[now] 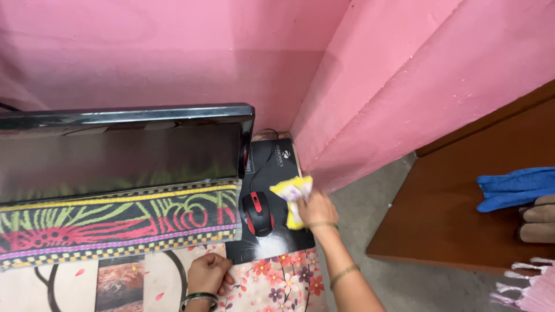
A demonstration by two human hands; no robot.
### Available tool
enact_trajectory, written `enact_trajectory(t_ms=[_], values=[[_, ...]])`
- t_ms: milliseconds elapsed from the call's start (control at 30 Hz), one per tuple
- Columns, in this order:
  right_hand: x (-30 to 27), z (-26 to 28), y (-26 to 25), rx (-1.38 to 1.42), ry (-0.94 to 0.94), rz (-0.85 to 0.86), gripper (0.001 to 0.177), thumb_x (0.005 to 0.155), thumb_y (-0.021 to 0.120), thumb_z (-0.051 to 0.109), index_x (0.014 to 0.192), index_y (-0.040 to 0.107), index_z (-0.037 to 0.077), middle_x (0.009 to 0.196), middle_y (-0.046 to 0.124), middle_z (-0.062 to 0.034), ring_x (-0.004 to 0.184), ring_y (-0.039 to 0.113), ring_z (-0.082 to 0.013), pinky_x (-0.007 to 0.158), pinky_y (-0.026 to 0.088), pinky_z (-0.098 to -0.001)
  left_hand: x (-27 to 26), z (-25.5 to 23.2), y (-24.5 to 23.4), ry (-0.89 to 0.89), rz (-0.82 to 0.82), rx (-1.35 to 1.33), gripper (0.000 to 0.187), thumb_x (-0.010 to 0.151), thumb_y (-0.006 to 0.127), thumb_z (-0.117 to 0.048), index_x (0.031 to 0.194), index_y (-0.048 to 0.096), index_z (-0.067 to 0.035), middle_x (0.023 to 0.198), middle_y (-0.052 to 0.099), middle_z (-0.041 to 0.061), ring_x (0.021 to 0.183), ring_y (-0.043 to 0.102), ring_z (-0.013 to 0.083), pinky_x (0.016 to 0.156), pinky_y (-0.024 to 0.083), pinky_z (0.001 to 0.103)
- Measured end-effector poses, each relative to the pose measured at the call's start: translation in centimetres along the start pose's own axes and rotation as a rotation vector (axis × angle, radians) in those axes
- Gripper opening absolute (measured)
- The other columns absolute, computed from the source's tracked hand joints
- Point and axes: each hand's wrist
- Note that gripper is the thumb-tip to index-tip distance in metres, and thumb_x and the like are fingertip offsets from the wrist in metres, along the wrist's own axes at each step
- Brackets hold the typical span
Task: The person tidies a desk by moving a book, adjusting the monitor, folding a cloth, and wiping the surface with a piece of paper.
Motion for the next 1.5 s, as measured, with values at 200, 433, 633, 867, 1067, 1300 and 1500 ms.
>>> enact_trajectory(t_ms=[200, 433, 633, 867, 1067, 1300, 1500], values=[[-6.5, -5.1, 0.4, 0.102, 0.157, 0.115, 0.046, 0.082, 0.075, 0.047, 0.119, 0.073, 0.019, 0.112, 0.075, -0.0159, 0.109, 0.070, -0.0359, 0.094, 0.055, -0.0465, -0.1, 0.0, -0.3, 0.006, 0.017, -0.005, 0.015, 0.083, 0.071, -0.008, 0.075, 0.072, 0.005, 0.057, 0.073, 0.016, 0.033, 0.050, 0.0158, 0.034, 0.038, 0.031], [-5.8, -8.4, 4.0, 0.269, 0.068, -0.001, 0.044, 0.079, 0.080, 0.035, 0.118, 0.074, 0.014, 0.106, 0.077, -0.0173, 0.101, 0.074, -0.0345, 0.088, 0.057, -0.0441, 0.8, 0.9, -0.3, 0.035, 0.044, -0.021, 0.012, 0.083, 0.070, -0.007, 0.078, 0.071, 0.004, 0.064, 0.075, 0.015, 0.036, 0.051, 0.0149, 0.036, 0.039, 0.031], [-3.9, -11.9, 6.2, 0.556, 0.027, 0.051, 0.036, 0.079, 0.079, 0.029, 0.105, 0.078, 0.005, 0.098, 0.082, -0.0162, 0.093, 0.082, -0.0314, 0.082, 0.061, -0.0438, 0.4, 2.5, 1.1, 0.094, -0.005, -0.083, 0.011, 0.085, 0.065, -0.003, 0.079, 0.069, 0.006, 0.063, 0.072, 0.016, 0.042, 0.060, 0.0162, 0.040, 0.047, 0.031], [-8.6, -7.4, 2.8, 0.152, -0.092, -0.209, 0.043, 0.077, 0.082, 0.035, 0.109, 0.071, 0.010, 0.111, 0.072, -0.0183, 0.100, 0.068, -0.0408, 0.083, 0.054, -0.0517, -1.5, 1.6, 1.5, 0.060, -0.067, -0.153, 0.012, 0.087, 0.066, -0.003, 0.079, 0.068, 0.006, 0.064, 0.070, 0.014, 0.043, 0.059, 0.0164, 0.042, 0.047, 0.030], [-9.4, -6.2, 2.2, 0.175, 0.063, -0.058, 0.046, 0.077, 0.083, 0.036, 0.116, 0.071, 0.016, 0.112, 0.074, -0.0154, 0.105, 0.070, -0.0364, 0.088, 0.055, -0.0488, -1.3, 1.9, 1.2, 0.062, -0.002, -0.249, 0.011, 0.087, 0.066, -0.002, 0.080, 0.066, 0.006, 0.063, 0.069, 0.016, 0.040, 0.054, 0.0162, 0.038, 0.041, 0.030], [-4.9, -7.4, 3.8, 0.243, -0.237, -0.184, 0.042, 0.075, 0.084, 0.032, 0.111, 0.073, 0.013, 0.110, 0.072, -0.0163, 0.104, 0.069, -0.0365, 0.090, 0.055, -0.0454, -1.3, 1.4, 1.0, 0.037, -0.002, -0.234, 0.009, 0.085, 0.067, -0.001, 0.079, 0.067, 0.007, 0.064, 0.069, 0.018, 0.039, 0.052, 0.0152, 0.037, 0.039, 0.030], [-0.5, -1.9, 1.4, 0.097, -0.253, -0.153, 0.043, 0.081, 0.079, 0.033, 0.118, 0.070, 0.013, 0.117, 0.067, -0.0166, 0.107, 0.066, -0.0390, 0.089, 0.052, -0.0495, -1.3, 0.8, 0.8, -0.014, 0.007, -0.244, 0.008, 0.082, 0.067, 0.001, 0.077, 0.066, 0.007, 0.063, 0.069, 0.019, 0.038, 0.050, 0.0155, 0.036, 0.037, 0.030]])
Point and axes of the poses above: each hand's wrist, its own x-axis towards the middle knuckle, its own y-axis out of the palm, z = x × y
